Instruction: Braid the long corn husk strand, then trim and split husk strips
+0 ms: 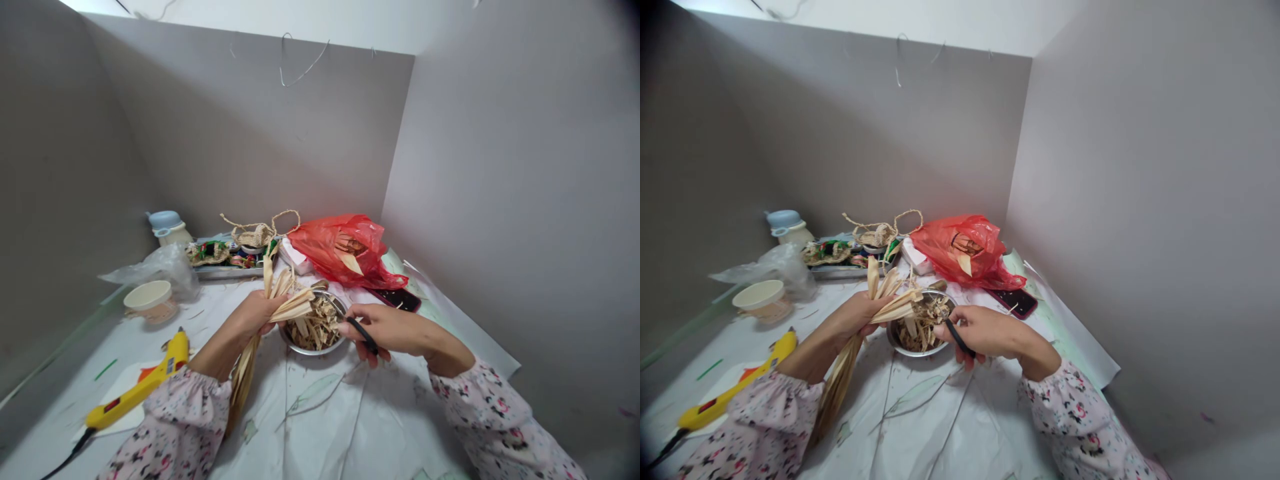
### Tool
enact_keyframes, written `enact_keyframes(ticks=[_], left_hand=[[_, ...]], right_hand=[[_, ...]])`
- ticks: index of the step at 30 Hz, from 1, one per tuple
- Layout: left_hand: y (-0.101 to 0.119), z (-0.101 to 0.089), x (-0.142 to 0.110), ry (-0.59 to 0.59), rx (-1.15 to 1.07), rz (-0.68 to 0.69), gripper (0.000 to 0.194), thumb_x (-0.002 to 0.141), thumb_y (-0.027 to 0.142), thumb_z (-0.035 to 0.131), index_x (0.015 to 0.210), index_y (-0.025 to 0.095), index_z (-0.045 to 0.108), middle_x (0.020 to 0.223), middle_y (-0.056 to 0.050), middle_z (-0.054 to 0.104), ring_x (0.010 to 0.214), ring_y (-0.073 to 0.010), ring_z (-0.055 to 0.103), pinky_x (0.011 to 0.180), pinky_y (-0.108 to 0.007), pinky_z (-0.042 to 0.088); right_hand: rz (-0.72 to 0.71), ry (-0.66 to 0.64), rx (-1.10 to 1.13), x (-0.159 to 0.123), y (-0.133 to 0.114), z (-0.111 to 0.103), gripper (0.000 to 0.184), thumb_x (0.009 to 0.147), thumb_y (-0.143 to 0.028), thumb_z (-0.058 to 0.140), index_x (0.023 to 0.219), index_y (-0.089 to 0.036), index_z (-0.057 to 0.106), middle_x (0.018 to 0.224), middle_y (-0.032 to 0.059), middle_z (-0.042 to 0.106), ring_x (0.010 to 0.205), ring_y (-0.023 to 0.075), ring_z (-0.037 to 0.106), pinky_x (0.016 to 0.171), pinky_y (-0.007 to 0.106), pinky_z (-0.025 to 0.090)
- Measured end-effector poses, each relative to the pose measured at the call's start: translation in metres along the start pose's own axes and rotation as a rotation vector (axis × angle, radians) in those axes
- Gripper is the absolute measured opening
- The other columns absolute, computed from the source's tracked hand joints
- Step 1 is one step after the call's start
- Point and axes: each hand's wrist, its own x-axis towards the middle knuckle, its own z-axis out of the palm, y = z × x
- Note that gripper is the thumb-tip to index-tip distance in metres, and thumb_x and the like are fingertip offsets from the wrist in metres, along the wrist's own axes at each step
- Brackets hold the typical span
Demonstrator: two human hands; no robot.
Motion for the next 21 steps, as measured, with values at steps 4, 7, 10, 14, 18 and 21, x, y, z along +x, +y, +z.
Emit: enact_keyframes(ticks=[4,7,10,14,18,21], left_hand=[[0.007,0.009,-0.006,-0.011,-0.005,0.001,0.037,0.068,0.05,0.065,0.059,0.016,0.052,0.042,0.002,0.05,0.032,-0.0054,0.028,0.035,-0.021,0.014],[0.014,0.017,-0.013,-0.034,-0.011,-0.004,0.032,0.071,0.044,0.065,0.06,0.017,0.053,0.04,0.003,0.048,0.032,-0.0058,0.028,0.035,-0.023,0.013],[0.016,0.02,-0.016,-0.031,0.0,-0.009,0.03,0.072,0.042,0.066,0.06,0.017,0.054,0.04,0.004,0.048,0.032,-0.0064,0.029,0.035,-0.023,0.014],[0.011,0.018,-0.012,-0.039,0.037,0.009,0.031,0.073,0.043,0.063,0.059,0.018,0.052,0.04,0.004,0.048,0.031,-0.0069,0.029,0.034,-0.023,0.015],[0.006,0.015,-0.008,-0.035,0.078,0.019,0.031,0.074,0.044,0.062,0.059,0.018,0.052,0.04,0.003,0.049,0.031,-0.0072,0.029,0.034,-0.023,0.016],[0.007,0.016,-0.009,-0.025,0.087,0.019,0.032,0.072,0.045,0.063,0.06,0.018,0.053,0.04,0.004,0.047,0.031,-0.0072,0.029,0.034,-0.022,0.017]], right_hand=[[0.008,0.007,0.041,0.0,-0.01,0.005,0.041,0.081,-0.059,0.057,0.082,-0.019,0.05,0.059,-0.0015,0.06,0.043,0.0099,0.05,0.041,0.021,0.036],[0.026,0.055,0.072,0.004,-0.013,0.009,0.041,0.082,-0.059,0.056,0.078,-0.019,0.049,0.056,-0.0029,0.058,0.041,0.0085,0.048,0.04,0.02,0.035],[0.019,0.079,0.106,0.007,-0.009,0.01,0.041,0.081,-0.058,0.057,0.079,-0.018,0.049,0.056,-0.0035,0.057,0.042,0.0084,0.05,0.038,0.018,0.033],[0.027,0.053,0.127,0.009,-0.002,0.008,0.041,0.081,-0.059,0.057,0.082,-0.019,0.05,0.057,-0.0038,0.058,0.043,0.0082,0.052,0.035,0.017,0.029],[0.034,0.066,0.136,0.01,0.0,0.008,0.042,0.079,-0.06,0.058,0.081,-0.019,0.049,0.056,-0.0042,0.056,0.041,0.0082,0.05,0.033,0.017,0.026],[0.012,0.085,0.129,0.01,-0.002,0.009,0.042,0.078,-0.061,0.059,0.08,-0.02,0.049,0.054,-0.0043,0.056,0.042,0.0092,0.049,0.035,0.018,0.026]])
